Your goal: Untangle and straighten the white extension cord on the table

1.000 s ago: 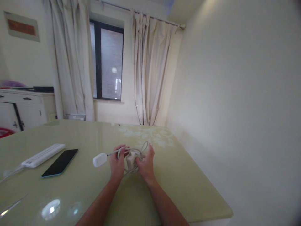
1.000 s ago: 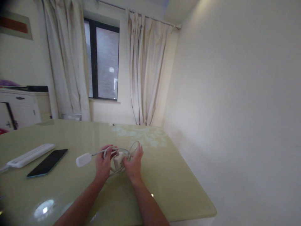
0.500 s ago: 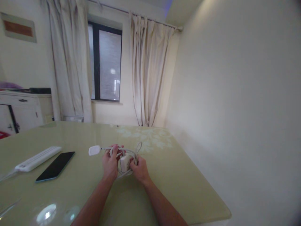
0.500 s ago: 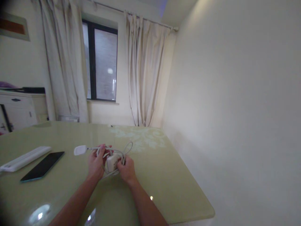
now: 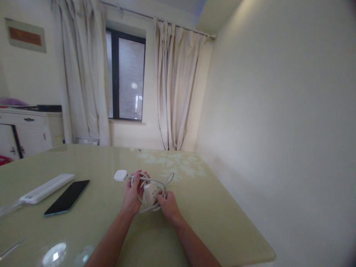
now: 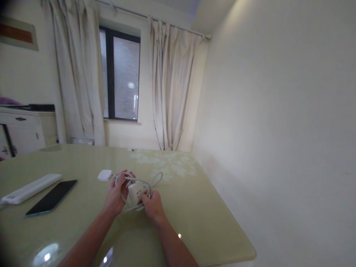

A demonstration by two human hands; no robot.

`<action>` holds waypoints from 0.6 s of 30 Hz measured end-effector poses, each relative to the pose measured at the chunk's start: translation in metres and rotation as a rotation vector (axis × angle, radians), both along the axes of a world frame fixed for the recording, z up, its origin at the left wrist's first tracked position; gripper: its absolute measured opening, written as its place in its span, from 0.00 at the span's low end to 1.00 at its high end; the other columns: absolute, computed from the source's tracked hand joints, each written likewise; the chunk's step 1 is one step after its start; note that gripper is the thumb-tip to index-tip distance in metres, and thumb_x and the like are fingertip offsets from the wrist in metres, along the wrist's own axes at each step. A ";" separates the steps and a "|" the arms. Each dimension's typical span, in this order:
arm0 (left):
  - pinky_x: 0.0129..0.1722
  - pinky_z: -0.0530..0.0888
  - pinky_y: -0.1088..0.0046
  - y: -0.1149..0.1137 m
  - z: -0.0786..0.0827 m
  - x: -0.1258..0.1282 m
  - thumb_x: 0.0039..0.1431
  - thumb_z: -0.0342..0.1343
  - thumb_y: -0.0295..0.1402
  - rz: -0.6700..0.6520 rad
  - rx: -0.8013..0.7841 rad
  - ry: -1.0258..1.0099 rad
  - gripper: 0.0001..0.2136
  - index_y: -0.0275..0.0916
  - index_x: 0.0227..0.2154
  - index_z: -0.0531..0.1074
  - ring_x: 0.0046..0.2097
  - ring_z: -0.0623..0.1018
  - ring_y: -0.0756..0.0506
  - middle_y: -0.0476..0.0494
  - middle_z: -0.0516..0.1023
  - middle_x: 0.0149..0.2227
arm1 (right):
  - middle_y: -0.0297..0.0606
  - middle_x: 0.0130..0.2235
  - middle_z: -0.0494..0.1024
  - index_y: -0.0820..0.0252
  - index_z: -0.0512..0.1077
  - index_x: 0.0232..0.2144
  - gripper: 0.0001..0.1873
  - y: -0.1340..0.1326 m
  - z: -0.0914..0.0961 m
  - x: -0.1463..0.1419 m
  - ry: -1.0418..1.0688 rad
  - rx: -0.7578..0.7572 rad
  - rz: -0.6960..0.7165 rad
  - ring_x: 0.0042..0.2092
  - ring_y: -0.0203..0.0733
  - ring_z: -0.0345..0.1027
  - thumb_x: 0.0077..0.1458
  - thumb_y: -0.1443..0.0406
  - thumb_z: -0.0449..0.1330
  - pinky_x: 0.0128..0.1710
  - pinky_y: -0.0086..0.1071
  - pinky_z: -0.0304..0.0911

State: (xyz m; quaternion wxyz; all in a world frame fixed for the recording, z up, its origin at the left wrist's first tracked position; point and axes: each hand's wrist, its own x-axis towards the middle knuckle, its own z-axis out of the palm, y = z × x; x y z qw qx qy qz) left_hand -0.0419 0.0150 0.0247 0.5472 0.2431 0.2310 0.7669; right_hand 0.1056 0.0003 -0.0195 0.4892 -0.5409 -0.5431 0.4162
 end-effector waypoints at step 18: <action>0.30 0.75 0.72 -0.004 -0.014 0.004 0.53 0.67 0.52 -0.256 -0.206 0.227 0.25 0.39 0.46 0.76 0.37 0.82 0.41 0.41 0.82 0.36 | 0.34 0.22 0.74 0.62 0.73 0.23 0.12 0.000 0.010 0.014 0.414 -0.032 0.351 0.26 0.37 0.66 0.41 0.58 0.65 0.30 0.30 0.61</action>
